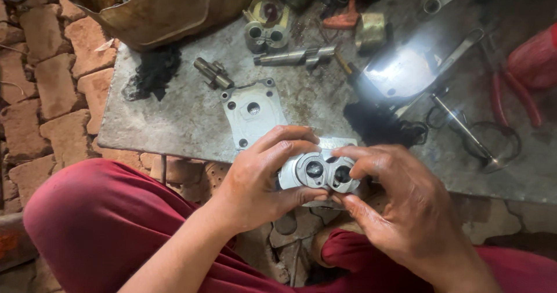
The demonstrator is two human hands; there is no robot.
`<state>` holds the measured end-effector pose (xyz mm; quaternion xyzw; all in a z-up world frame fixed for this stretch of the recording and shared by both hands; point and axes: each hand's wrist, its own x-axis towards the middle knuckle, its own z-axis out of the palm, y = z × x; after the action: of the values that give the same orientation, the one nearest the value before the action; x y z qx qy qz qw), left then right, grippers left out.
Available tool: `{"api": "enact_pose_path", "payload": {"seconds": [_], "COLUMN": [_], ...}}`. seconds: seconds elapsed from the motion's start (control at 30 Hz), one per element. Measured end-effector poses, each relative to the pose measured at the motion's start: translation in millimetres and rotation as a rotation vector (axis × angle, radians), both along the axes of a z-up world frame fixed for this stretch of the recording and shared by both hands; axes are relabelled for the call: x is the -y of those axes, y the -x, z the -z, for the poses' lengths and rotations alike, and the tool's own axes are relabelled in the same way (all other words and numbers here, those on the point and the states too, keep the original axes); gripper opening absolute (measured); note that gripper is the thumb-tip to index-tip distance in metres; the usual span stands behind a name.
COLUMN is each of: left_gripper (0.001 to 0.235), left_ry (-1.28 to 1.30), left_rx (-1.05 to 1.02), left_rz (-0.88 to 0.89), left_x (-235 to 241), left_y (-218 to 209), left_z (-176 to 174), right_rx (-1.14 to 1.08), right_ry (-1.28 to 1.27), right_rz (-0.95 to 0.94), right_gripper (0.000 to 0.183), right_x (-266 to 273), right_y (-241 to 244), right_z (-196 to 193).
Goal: The person cleans internal chambers of a metal pump housing with a cloth and assembles shafts and gears into the unit before securing the components with a mallet.
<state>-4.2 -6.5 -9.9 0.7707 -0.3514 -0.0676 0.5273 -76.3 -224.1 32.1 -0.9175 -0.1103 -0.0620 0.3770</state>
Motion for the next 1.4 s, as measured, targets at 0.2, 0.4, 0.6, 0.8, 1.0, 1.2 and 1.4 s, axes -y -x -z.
{"api": "enact_pose_path", "payload": {"seconds": [0.2, 0.4, 0.6, 0.8, 1.0, 1.2, 1.4], "left_gripper": [0.056, 0.059, 0.059, 0.057, 0.031, 0.029, 0.031], "left_ry": [-0.019, -0.002, 0.014, 0.016, 0.010, -0.018, -0.041], "left_rx": [-0.042, -0.012, -0.046, -0.012, 0.024, 0.029, -0.020], "left_rz": [-0.012, -0.019, 0.004, 0.021, 0.063, 0.081, 0.096], "left_x": [-1, -3, -4, -6, -7, -4, -6], "left_y": [1, 0, -4, -11, -25, -29, -28], "left_z": [-3, -1, 2, 5, 11, 17, 18], "right_rx": [-0.017, 0.001, -0.028, 0.095, -0.249, -0.512, -0.502], "right_ry": [-0.030, 0.049, -0.040, -0.034, -0.114, -0.135, -0.057], "right_rz": [0.019, 0.006, 0.016, -0.072, -0.117, -0.120, -0.121], "right_gripper": [0.046, 0.047, 0.039, 0.039, 0.040, 0.038, 0.037], "right_x": [0, 6, 13, 24, 72, 128, 148], "right_y": [1, 0, 5, -1, 26, 72, 88], "right_z": [2, 11, 27, 47, 86, 145, 155]}}
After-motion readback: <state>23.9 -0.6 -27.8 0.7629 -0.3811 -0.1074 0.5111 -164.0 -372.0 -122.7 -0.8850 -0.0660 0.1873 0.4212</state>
